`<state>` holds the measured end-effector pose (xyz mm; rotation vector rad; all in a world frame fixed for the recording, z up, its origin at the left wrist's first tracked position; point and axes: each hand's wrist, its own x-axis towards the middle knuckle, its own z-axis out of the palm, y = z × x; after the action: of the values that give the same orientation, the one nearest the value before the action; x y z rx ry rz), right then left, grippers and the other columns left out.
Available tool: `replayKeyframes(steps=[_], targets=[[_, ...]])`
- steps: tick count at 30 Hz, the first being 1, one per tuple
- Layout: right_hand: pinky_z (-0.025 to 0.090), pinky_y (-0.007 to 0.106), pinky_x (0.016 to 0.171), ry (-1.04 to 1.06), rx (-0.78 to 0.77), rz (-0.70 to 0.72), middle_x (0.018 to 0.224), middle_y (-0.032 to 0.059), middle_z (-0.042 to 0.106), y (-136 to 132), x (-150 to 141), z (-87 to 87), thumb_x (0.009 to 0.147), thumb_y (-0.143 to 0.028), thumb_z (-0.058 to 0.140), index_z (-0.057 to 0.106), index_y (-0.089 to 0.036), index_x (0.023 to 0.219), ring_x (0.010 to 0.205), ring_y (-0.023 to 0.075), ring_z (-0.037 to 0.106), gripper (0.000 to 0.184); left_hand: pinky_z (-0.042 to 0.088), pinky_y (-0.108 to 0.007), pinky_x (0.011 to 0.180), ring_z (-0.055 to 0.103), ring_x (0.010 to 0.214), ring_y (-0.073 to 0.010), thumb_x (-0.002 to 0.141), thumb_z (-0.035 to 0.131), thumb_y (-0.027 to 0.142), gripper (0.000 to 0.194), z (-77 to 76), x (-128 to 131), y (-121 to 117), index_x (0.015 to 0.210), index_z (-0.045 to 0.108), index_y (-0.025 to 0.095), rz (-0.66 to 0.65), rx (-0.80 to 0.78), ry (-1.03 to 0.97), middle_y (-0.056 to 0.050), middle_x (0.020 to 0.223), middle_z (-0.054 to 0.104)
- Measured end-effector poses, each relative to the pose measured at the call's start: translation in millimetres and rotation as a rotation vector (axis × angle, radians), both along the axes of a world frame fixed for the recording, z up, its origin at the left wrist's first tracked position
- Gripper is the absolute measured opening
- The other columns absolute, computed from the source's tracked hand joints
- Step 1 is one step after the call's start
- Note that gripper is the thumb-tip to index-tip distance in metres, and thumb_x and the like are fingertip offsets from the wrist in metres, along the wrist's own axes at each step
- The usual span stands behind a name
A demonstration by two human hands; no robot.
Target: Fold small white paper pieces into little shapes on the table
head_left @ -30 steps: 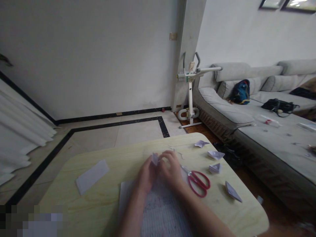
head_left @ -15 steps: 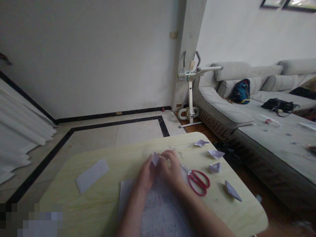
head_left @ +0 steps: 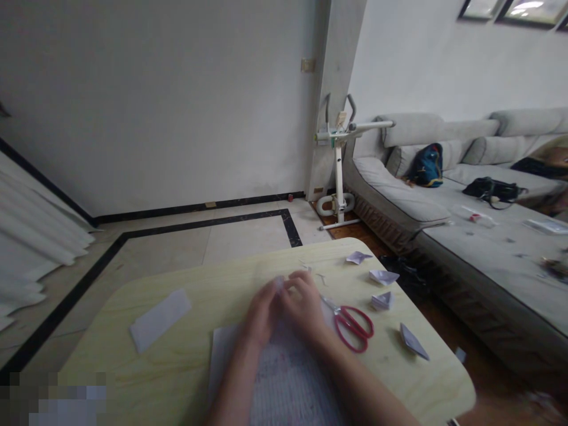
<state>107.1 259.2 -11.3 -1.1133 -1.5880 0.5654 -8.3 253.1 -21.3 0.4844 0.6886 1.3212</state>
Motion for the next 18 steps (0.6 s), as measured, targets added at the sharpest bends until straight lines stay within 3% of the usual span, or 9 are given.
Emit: replayKeyframes(steps=[18], targets=[[0.049, 0.030, 0.073, 0.039, -0.046, -0.058, 0.090, 0.0058, 0.060, 1.8, -0.6, -2.1, 0.077, -0.018, 0.063, 0.068, -0.020, 0.079, 0.083, 0.0190, 0.057, 0.005, 0.050, -0.031, 0.089, 0.066, 0.099, -0.0233, 0.075, 0.074, 0.027, 0.033, 7.2, 3.7, -3.1, 0.104, 0.071, 0.013, -0.014, 0.000, 0.101, -0.012, 0.107, 0.072]])
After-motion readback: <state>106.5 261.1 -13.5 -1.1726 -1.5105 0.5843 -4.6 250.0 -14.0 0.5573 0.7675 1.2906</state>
